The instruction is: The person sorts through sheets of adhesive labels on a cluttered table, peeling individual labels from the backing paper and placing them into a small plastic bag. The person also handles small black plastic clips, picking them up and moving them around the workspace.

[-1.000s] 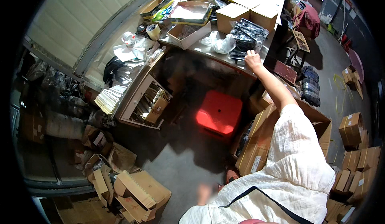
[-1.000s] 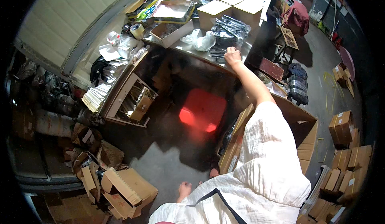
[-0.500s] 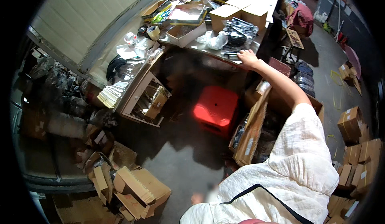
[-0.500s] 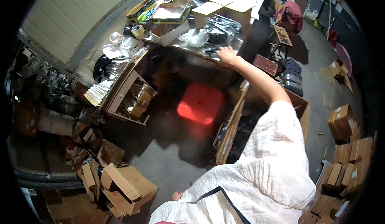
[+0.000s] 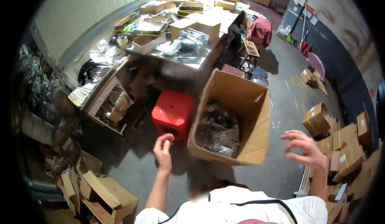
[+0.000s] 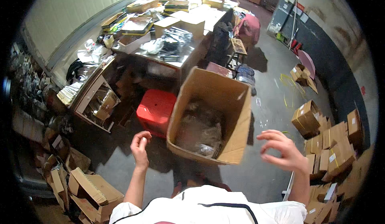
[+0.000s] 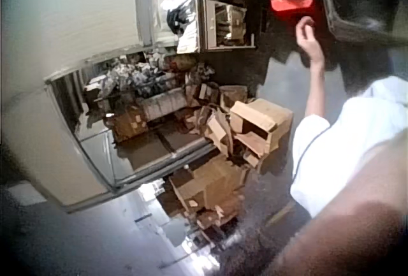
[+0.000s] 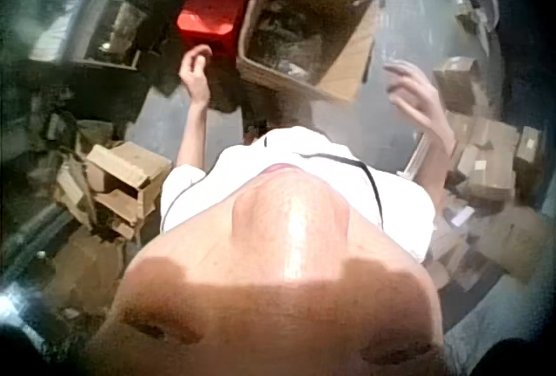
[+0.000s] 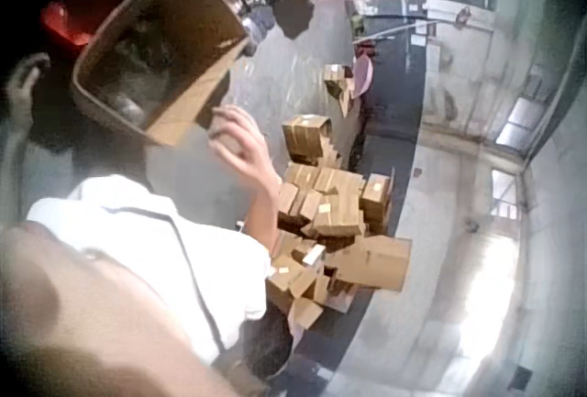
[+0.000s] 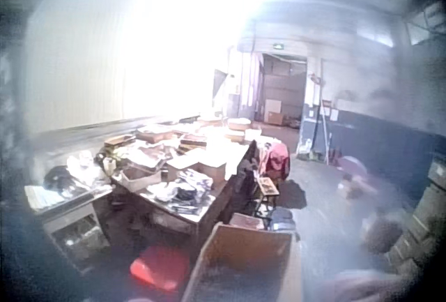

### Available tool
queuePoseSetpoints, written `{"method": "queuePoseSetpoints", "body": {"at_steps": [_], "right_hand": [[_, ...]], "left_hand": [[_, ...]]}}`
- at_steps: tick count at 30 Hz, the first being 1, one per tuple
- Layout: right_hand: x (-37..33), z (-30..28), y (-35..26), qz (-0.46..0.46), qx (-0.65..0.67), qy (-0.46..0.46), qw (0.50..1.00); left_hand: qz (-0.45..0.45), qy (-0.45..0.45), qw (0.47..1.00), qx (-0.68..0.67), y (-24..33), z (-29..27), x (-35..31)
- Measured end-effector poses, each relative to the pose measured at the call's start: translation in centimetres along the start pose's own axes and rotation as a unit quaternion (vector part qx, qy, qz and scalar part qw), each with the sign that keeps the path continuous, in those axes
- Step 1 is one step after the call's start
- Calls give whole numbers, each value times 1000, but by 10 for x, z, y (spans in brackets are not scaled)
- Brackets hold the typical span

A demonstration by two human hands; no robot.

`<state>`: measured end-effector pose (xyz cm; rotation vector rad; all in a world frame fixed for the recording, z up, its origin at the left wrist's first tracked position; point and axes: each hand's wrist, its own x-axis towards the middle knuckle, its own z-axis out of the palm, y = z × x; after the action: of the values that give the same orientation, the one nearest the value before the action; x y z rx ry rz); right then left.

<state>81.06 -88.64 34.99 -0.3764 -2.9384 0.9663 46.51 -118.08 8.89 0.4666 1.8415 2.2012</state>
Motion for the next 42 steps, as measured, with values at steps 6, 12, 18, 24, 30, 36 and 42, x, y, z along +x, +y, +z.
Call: {"method": "queuePoseSetpoints", "body": {"at_steps": [6, 12, 18, 24, 30, 36, 42], "right_hand": [[-165, -77, 8, -281, 188, -152, 929], [-272, -150, 118, -371, 81, -147, 913], [-336, -234, 216, -322, 111, -91, 936], [-296, -294, 346, -366, 81, -120, 919], [-182, -365, 481, -452, 87, -198, 866], [-47, -477, 580, -529, 66, -281, 798], [51, -582, 664, -577, 52, -331, 745]], "left_hand": [[106, -41, 993, -16, 72, 126, -15], [31, -144, 988, -47, 77, 297, -65], [44, -308, 950, 25, 81, 473, -83], [21, -360, 930, 68, 68, 580, -53], [-35, -327, 937, 122, 18, 681, 34], [62, -344, 924, 155, -43, 831, 154], [35, -463, 872, 158, -83, 951, 240]]}}
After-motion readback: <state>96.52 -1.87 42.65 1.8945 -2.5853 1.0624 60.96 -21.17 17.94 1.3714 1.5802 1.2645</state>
